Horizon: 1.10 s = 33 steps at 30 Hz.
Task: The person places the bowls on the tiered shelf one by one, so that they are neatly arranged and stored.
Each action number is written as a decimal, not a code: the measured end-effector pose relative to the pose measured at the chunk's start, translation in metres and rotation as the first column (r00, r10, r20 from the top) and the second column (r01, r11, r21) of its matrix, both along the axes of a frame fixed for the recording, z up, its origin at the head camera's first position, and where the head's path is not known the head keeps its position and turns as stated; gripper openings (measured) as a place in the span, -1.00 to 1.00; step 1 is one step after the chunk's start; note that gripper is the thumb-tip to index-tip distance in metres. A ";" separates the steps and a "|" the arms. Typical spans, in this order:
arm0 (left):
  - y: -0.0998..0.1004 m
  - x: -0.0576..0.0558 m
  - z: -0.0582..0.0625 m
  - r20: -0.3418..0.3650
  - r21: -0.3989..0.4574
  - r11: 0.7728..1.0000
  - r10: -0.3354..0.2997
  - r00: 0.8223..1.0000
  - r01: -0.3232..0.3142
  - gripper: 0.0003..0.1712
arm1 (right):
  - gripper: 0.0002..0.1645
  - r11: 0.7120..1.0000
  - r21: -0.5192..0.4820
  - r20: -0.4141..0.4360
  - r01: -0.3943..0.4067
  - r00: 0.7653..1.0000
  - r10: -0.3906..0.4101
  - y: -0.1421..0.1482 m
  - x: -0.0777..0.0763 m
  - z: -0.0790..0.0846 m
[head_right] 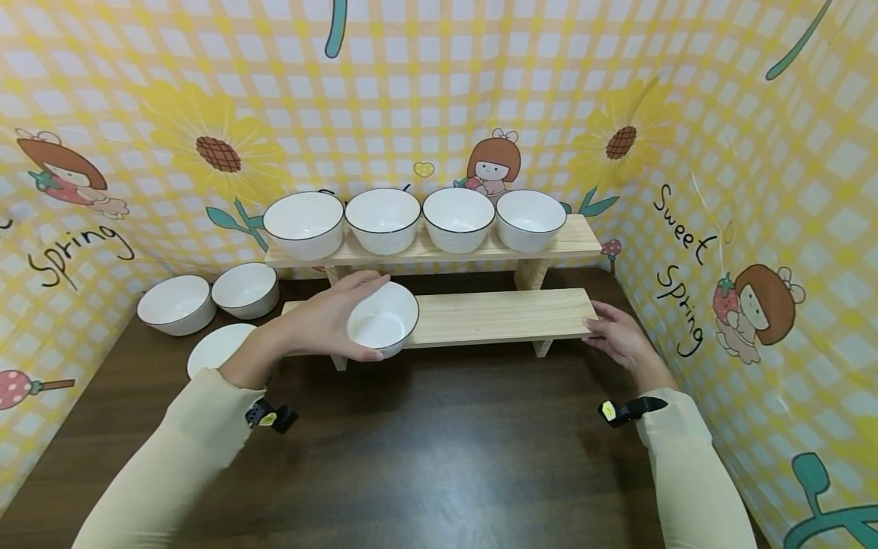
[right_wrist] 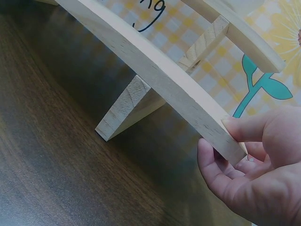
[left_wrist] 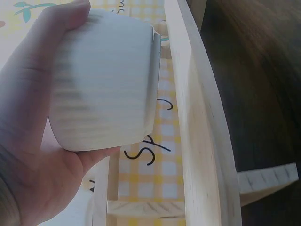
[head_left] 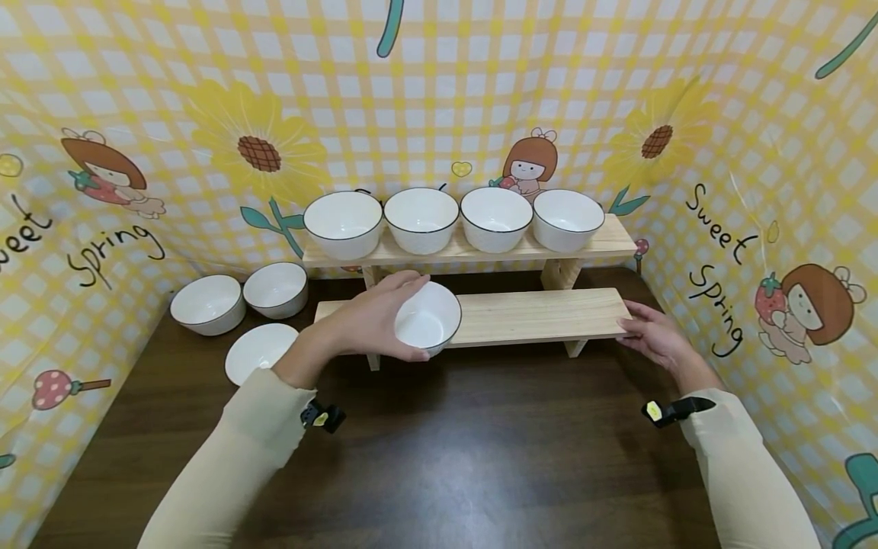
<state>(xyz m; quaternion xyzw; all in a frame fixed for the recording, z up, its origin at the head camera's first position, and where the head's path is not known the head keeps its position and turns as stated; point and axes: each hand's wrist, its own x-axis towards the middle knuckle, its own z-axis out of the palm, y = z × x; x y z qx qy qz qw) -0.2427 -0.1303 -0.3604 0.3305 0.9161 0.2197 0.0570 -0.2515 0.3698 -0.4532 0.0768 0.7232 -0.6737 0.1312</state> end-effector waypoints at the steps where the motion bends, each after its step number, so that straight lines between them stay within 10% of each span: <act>1: 0.002 -0.001 0.000 0.003 0.004 1.000 -0.001 1.000 0.001 0.43 | -0.11 1.000 0.000 -0.006 -0.004 1.000 0.004 0.000 0.000 0.000; 33: 0.062 -0.022 -0.006 -0.040 0.007 0.997 -0.076 0.996 0.077 0.45 | -0.11 0.999 -0.033 -0.012 0.003 1.000 -0.003 0.001 0.000 -0.001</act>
